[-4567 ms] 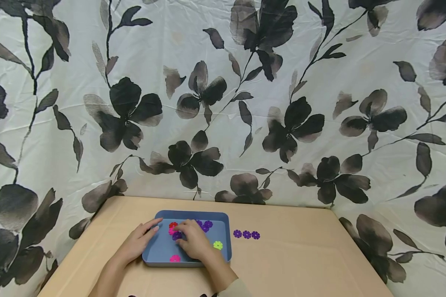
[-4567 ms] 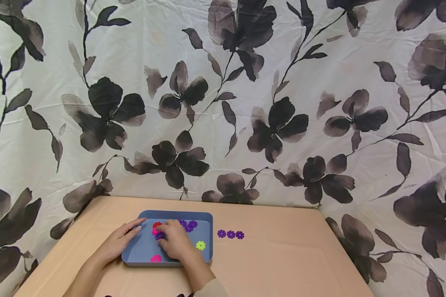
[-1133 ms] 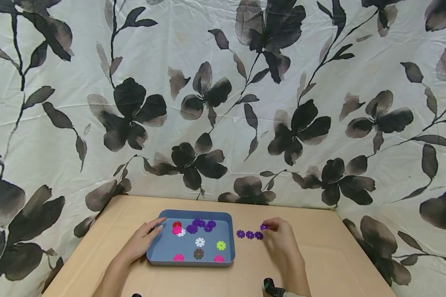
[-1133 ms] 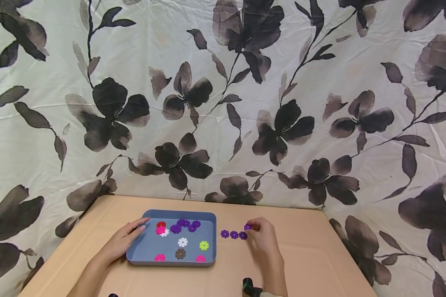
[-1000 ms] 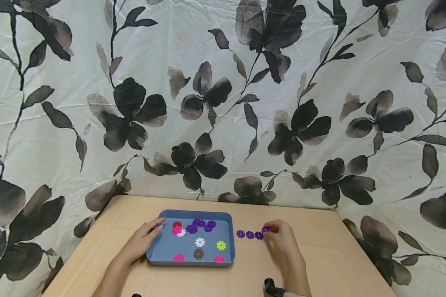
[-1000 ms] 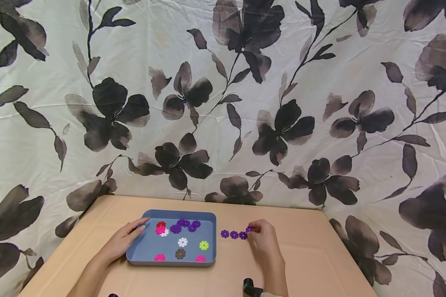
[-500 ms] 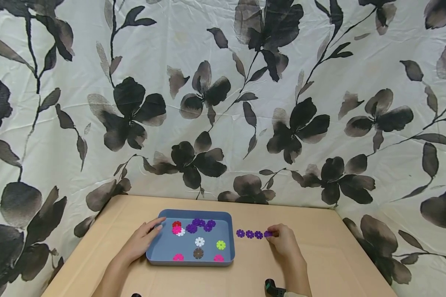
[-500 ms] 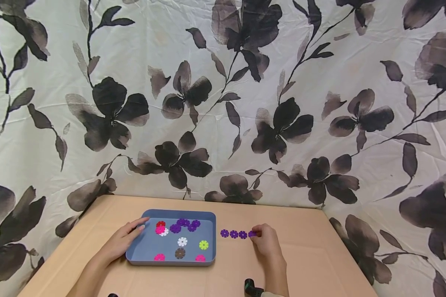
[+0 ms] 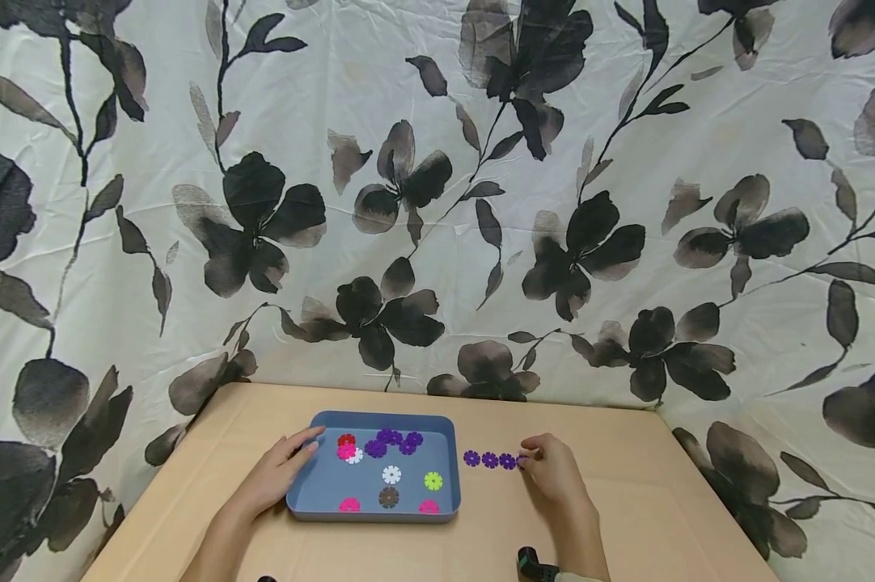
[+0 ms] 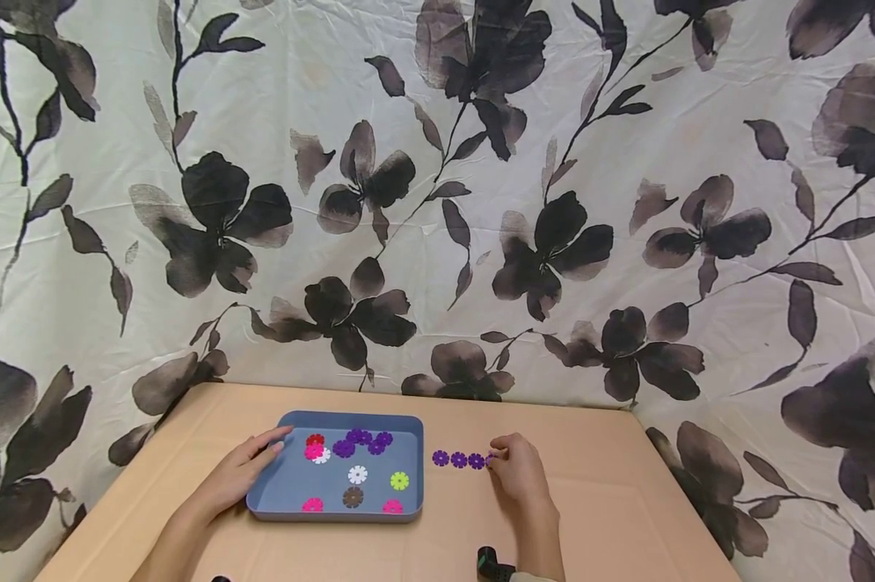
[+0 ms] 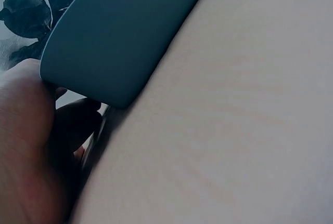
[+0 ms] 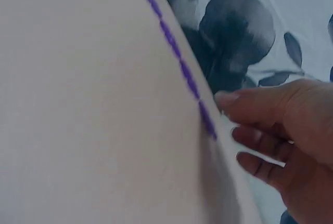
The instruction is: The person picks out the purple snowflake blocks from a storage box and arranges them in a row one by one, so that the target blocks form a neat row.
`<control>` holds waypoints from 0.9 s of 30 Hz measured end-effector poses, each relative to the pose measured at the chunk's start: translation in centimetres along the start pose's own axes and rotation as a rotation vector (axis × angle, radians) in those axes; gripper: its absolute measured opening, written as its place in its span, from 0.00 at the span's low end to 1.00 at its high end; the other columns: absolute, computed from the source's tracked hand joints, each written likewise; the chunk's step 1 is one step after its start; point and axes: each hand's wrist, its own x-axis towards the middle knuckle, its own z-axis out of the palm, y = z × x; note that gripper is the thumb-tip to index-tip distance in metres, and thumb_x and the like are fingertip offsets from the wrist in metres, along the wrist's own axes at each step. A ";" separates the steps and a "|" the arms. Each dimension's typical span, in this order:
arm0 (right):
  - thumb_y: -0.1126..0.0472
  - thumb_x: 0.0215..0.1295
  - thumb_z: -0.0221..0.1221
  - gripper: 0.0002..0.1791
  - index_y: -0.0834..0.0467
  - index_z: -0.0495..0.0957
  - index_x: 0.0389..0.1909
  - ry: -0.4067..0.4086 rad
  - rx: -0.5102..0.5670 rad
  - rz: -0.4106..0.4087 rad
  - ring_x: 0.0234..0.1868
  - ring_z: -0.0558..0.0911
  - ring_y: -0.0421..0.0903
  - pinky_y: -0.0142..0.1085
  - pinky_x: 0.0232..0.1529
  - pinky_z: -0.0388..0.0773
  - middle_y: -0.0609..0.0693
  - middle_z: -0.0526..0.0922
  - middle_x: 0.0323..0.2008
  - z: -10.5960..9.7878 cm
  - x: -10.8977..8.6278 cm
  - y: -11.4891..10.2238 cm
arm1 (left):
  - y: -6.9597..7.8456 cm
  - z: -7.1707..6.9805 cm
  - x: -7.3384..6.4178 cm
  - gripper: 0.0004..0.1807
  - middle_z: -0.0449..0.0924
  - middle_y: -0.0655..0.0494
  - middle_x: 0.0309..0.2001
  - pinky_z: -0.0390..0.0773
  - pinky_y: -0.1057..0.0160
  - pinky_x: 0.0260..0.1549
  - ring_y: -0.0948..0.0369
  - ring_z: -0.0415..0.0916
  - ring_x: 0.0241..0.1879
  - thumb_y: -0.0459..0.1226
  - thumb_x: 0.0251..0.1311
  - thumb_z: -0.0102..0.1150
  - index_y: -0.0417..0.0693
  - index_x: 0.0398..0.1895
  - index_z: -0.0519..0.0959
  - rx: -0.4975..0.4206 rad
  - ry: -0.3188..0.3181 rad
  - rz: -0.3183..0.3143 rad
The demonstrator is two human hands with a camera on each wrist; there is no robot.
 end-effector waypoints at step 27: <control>0.69 0.68 0.66 0.13 0.57 0.86 0.52 -0.038 0.239 -0.323 0.45 0.82 0.49 0.31 0.44 0.83 0.53 0.84 0.51 7.9 1.7 -10.2 | 0.3 0.4 0.3 0.27 0.63 0.42 0.79 0.34 0.28 0.77 0.34 0.41 0.82 0.51 0.81 0.47 0.54 0.76 0.71 -0.002 0.020 -0.012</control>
